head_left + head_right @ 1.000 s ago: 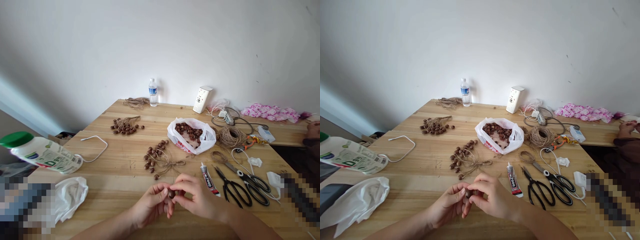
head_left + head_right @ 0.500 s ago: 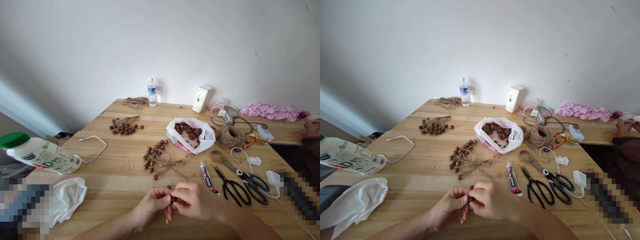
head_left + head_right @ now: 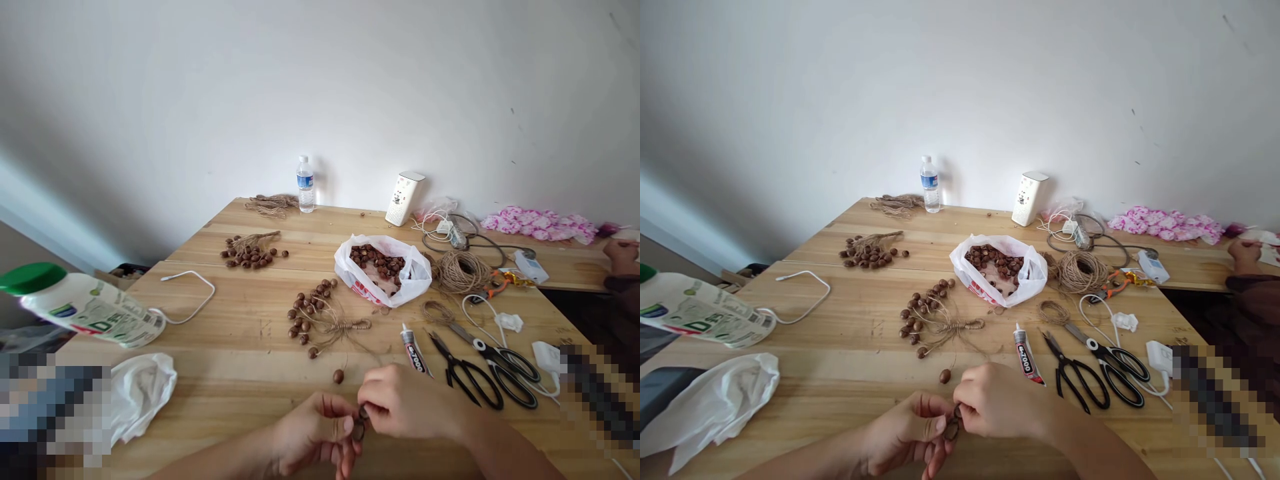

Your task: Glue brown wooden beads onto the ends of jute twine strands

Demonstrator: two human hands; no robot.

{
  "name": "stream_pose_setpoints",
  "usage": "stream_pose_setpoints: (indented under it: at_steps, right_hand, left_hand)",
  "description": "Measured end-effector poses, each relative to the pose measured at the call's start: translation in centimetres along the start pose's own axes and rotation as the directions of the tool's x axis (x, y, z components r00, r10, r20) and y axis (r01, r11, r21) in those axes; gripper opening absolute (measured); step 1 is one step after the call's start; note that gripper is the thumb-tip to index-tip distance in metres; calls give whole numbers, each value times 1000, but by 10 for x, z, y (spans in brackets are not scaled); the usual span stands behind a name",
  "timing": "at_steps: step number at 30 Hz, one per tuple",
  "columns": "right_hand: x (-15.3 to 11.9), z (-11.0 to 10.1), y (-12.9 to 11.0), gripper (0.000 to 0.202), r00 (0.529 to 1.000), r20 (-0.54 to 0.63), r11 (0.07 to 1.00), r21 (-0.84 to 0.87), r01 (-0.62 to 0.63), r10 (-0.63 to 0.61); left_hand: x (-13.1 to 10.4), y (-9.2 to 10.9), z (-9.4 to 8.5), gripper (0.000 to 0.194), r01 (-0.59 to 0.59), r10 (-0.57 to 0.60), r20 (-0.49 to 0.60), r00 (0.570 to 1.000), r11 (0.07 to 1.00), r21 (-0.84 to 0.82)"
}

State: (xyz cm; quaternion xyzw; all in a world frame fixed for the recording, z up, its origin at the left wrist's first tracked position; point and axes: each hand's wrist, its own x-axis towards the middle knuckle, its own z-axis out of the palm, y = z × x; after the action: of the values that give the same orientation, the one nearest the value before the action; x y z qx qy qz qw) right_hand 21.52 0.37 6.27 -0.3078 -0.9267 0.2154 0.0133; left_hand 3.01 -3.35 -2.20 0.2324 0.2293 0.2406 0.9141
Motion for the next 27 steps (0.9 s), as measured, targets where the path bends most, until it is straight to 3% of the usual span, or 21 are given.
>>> stream_pose_setpoints:
  at_steps: [5,8,11,15,19,23,27]
  right_hand:
    - [3,-7,33,19,969,-170,968,-147,-205,179]
    - [10,-4,57,21,931,-152,868,-336,-365,332]
    - [17,2,72,20,911,-139,809,-422,-409,388]
    - [21,3,78,20,904,-158,803,-419,-425,397]
    - [10,-13,71,26,900,-191,804,-405,-435,391]
    - [-15,-38,60,33,885,-397,875,-303,-378,245]
    - [-34,-32,63,35,950,-276,857,-444,-262,148]
  left_hand:
    - [1,0,-2,25,-46,46,-5,999,999,-17]
    - [3,1,-3,22,-112,111,-30,993,993,-48]
    - [6,4,-5,21,-171,168,-56,984,984,-56]
    - [7,6,-9,19,-218,214,-66,975,973,-69]
    - [7,5,-10,18,-230,223,-74,972,969,-90]
    - [5,8,-6,19,-238,231,-76,970,967,-97]
    - [4,12,-5,19,-261,247,-127,961,959,-109]
